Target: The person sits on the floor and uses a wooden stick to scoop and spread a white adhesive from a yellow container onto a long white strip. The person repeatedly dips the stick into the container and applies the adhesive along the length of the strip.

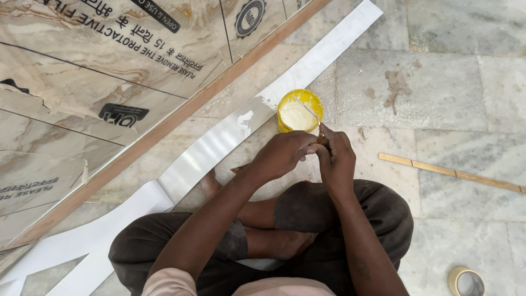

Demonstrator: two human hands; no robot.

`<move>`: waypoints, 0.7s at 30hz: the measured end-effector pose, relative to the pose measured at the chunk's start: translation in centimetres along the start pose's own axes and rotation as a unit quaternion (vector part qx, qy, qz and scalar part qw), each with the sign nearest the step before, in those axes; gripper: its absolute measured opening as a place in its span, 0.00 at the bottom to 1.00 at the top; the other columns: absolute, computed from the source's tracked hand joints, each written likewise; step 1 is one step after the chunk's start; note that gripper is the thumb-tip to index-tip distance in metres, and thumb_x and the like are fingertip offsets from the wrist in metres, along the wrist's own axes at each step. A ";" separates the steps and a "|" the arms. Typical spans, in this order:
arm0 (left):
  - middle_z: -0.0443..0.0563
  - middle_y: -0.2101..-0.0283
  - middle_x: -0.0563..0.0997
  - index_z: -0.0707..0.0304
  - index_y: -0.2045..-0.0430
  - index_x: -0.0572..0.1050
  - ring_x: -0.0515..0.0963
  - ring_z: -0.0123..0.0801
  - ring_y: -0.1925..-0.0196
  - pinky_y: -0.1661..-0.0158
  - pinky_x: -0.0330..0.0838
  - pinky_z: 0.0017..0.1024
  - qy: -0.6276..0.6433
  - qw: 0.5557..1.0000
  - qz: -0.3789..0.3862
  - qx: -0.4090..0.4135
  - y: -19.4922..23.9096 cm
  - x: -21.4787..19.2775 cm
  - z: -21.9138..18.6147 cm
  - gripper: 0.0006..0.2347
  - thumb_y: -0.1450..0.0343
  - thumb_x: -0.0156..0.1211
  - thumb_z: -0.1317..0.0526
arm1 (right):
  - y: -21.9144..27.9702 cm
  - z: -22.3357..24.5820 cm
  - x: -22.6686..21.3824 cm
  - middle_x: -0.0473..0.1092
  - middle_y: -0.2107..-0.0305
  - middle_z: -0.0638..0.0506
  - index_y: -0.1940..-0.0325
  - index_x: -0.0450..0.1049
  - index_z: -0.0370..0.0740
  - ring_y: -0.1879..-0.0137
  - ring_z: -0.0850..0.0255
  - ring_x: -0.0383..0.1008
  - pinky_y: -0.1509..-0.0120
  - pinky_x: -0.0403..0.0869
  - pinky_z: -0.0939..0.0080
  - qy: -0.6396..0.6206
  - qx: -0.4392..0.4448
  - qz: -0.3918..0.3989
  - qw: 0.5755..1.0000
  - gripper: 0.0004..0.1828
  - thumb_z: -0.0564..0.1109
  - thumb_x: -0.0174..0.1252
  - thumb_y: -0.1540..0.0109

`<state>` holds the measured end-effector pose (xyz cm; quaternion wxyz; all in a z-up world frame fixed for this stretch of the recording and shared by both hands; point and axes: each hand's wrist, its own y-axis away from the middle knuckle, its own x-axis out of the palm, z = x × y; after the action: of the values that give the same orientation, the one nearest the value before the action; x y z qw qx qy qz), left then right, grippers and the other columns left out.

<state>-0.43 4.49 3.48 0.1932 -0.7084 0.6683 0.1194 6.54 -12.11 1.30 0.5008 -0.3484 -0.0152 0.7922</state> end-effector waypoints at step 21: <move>0.51 0.68 0.81 0.59 0.69 0.75 0.82 0.46 0.62 0.64 0.73 0.43 -0.232 0.956 0.135 0.121 -6.6 -0.4 -1.7 0.03 0.28 0.55 0.61 | 0.8 -2.3 -1.4 0.65 0.60 0.48 0.38 0.73 0.35 0.54 0.62 0.69 0.50 0.74 0.63 -0.063 0.075 -0.072 0.993 0.14 0.36 0.59 0.29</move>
<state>5.99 4.32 5.93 0.4094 -0.5355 0.7039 0.2239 7.62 -14.36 -0.03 0.5793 -0.2577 -0.0123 0.7732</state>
